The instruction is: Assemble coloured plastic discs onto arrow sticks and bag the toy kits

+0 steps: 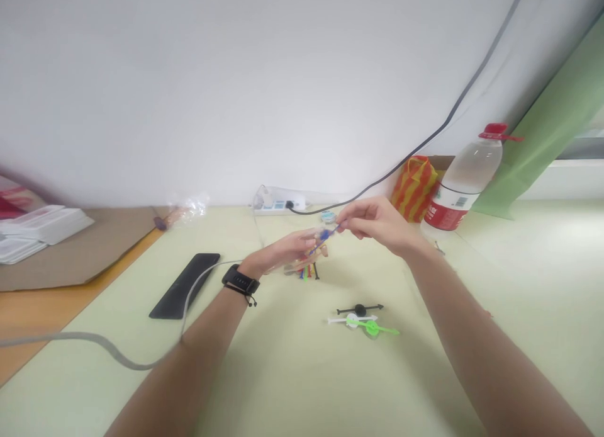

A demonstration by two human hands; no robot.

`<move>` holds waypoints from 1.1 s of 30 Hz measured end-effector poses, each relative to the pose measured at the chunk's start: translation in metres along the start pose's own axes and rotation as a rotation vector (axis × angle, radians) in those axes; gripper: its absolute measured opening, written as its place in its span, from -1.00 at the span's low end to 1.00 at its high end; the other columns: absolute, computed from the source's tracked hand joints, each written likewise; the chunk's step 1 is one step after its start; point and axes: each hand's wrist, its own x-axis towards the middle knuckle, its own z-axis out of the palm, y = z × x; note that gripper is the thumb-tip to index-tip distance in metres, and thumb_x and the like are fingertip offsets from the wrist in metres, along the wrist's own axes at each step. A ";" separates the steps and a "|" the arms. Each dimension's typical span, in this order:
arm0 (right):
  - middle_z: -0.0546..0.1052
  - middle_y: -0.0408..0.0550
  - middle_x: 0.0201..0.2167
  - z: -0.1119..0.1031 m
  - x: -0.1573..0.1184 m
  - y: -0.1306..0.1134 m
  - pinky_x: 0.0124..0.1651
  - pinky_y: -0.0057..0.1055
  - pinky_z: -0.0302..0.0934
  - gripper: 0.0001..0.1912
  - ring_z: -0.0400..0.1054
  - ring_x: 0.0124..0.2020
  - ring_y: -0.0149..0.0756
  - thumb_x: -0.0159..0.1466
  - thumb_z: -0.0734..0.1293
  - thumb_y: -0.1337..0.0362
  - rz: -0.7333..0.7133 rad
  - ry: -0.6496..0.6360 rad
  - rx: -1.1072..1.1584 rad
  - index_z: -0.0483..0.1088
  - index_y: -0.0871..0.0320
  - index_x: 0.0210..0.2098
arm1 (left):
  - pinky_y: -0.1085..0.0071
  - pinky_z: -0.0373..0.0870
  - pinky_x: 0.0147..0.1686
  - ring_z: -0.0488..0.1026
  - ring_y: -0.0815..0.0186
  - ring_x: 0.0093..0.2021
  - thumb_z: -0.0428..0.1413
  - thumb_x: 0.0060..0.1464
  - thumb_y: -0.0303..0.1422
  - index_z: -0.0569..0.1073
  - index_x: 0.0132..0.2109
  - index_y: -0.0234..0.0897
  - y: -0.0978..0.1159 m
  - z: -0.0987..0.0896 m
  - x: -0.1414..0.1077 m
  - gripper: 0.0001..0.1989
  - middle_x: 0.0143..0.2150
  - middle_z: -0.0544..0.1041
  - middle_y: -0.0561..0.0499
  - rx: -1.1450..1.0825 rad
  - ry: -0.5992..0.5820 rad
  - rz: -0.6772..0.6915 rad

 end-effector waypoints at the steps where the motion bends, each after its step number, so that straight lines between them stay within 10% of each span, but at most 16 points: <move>1: 0.65 -0.01 -0.35 0.003 0.000 -0.001 -0.44 -0.42 0.18 -0.81 0.31 -0.50 -0.39 0.17 0.41 0.25 0.001 -0.016 -0.020 0.62 0.18 -0.27 | 0.35 0.24 -0.38 0.21 0.36 -0.43 0.14 0.24 -0.02 0.42 0.29 -0.21 0.000 0.000 0.000 -0.42 -0.04 0.47 -0.19 -0.007 -0.008 0.006; 5: 0.63 -0.03 -0.28 0.010 -0.002 -0.007 -0.21 -0.37 0.29 -0.70 0.45 -0.24 -0.23 0.32 0.36 0.08 -0.066 -0.205 -0.094 0.63 0.13 -0.14 | 0.37 0.21 -0.39 0.21 0.39 -0.44 0.14 0.25 -0.03 0.36 0.34 -0.17 0.001 0.000 0.000 -0.39 -0.02 0.46 -0.17 0.003 -0.017 0.019; 12: 0.59 -0.07 -0.25 0.005 -0.007 -0.016 -0.28 -0.40 0.21 -0.65 0.31 -0.35 -0.31 0.37 0.33 0.04 -0.138 -0.265 -0.319 0.56 0.07 0.02 | 0.38 0.28 -0.29 0.37 0.27 -0.27 0.13 0.26 -0.01 0.41 0.31 -0.16 -0.004 -0.002 0.000 -0.42 0.00 0.49 -0.17 -0.010 0.024 0.032; 24: 0.45 -0.12 -0.32 0.000 -0.005 -0.009 -0.26 -0.36 0.21 -0.91 0.32 -0.35 -0.33 0.25 0.36 0.27 -0.192 -0.017 -0.235 0.38 0.11 -0.25 | 0.34 0.39 -0.31 0.51 0.18 -0.28 0.05 0.30 0.09 0.49 0.16 -0.36 -0.011 -0.004 0.002 -0.39 -0.20 0.56 -0.18 -0.381 0.059 -0.183; 30: 0.46 -0.05 -0.07 -0.015 -0.003 0.007 -0.34 -0.39 0.24 -0.64 0.39 -0.35 -0.34 0.29 0.37 0.09 0.086 0.171 -0.424 0.34 0.04 0.02 | 0.52 0.29 -0.50 0.40 0.40 -0.43 0.24 0.22 -0.12 0.54 -0.11 -0.35 -0.019 -0.017 0.005 -0.66 -0.33 0.47 -0.02 -0.344 0.360 -0.105; 33: 0.54 0.00 -0.09 -0.022 -0.006 0.014 -0.28 -0.38 0.26 -0.73 0.45 -0.22 -0.22 0.31 0.34 0.10 0.288 -0.051 -0.660 0.42 0.06 -0.05 | 0.57 0.02 -0.68 0.24 0.50 -0.60 0.26 0.17 -0.08 0.45 -0.25 -0.31 -0.021 -0.025 0.008 -0.65 -0.43 0.40 0.07 -0.383 0.548 -0.072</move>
